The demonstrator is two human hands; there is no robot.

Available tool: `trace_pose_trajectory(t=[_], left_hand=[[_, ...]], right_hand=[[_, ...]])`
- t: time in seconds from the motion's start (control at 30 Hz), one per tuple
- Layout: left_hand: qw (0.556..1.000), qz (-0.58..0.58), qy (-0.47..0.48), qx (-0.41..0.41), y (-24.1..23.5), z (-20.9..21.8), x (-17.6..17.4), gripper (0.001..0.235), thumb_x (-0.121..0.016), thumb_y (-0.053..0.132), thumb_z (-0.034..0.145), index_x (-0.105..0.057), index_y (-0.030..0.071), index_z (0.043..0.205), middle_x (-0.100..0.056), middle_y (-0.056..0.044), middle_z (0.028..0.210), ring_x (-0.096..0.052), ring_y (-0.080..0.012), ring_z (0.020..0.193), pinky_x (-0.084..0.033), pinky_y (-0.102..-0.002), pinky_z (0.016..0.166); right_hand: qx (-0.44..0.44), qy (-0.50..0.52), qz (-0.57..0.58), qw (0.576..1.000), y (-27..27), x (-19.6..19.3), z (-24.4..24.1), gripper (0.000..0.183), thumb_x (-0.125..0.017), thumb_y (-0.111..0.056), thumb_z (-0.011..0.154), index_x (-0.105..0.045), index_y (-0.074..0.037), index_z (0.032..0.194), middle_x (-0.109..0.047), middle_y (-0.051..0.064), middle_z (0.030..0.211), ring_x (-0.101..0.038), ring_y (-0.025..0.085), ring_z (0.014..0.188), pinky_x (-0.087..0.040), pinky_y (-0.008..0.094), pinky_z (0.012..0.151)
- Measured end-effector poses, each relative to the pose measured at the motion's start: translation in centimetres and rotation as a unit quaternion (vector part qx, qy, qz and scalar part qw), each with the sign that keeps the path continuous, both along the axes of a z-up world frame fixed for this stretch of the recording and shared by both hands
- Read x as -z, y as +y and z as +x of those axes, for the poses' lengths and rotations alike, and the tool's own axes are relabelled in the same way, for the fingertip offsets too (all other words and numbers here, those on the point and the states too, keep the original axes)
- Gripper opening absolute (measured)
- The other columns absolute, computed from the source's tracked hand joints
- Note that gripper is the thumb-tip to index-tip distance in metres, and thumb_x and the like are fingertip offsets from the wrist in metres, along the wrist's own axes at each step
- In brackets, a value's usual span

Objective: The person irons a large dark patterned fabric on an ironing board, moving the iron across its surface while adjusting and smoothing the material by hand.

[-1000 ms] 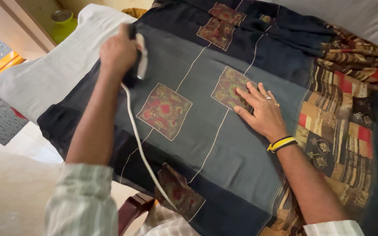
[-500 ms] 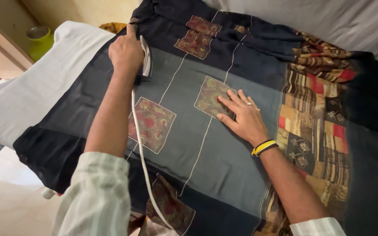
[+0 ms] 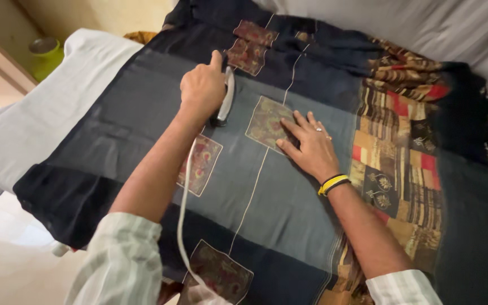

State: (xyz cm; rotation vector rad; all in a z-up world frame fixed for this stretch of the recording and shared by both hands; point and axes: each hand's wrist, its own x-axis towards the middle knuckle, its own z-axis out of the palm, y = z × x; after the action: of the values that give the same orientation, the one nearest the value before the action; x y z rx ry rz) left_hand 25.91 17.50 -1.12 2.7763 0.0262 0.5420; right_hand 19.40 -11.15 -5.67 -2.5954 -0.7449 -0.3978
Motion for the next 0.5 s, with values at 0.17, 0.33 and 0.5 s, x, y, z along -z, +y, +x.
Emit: trace_pose_trajectory(t=[0.17, 0.33, 0.5], left_hand=[[0.999, -0.019, -0.033, 0.035, -1.0, -1.7, 0.5, 0.054, -0.059, 0.026, 0.095, -0.047, 0.003, 0.143, -0.072, -0.025, 0.088, -0.07, -0.0439, 0.082, -0.054, -0.055, 0.073], [0.986, -0.029, 0.002, 0.166, -5.0, -10.4, 0.0, 0.054, -0.062, 0.027, 0.093, -0.049, 0.01, 0.143, -0.072, -0.024, 0.09, -0.07, -0.0446, 0.083, -0.054, -0.055, 0.074], [0.989, -0.001, 0.001, 0.149, -7.3, -7.3, -0.2, 0.053, -0.061, 0.03, 0.095, -0.049, 0.01, 0.143, -0.073, -0.023, 0.092, -0.07, -0.0448, 0.083, -0.054, -0.055, 0.071]], right_hand=[[0.009, 0.002, -0.001, 1.0, 0.0, 0.6, 0.1, 0.056, -0.067, -0.049, 0.091, -0.065, -0.017, 0.137, -0.049, 0.02, 0.154, -0.039, 0.048, 0.143, -0.031, 0.055, 0.116], [0.081, -0.021, 0.0, 0.996, -0.7, 1.9, 0.8, 0.058, -0.068, -0.05, 0.091, -0.064, -0.017, 0.14, -0.05, 0.021, 0.153, -0.04, 0.049, 0.141, -0.032, 0.054, 0.116], [0.187, -0.037, 0.01, 0.982, -2.5, 2.5, 1.7, 0.058, -0.068, -0.051, 0.093, -0.063, -0.018, 0.14, -0.049, 0.022, 0.152, -0.04, 0.049, 0.142, -0.032, 0.055, 0.116]])
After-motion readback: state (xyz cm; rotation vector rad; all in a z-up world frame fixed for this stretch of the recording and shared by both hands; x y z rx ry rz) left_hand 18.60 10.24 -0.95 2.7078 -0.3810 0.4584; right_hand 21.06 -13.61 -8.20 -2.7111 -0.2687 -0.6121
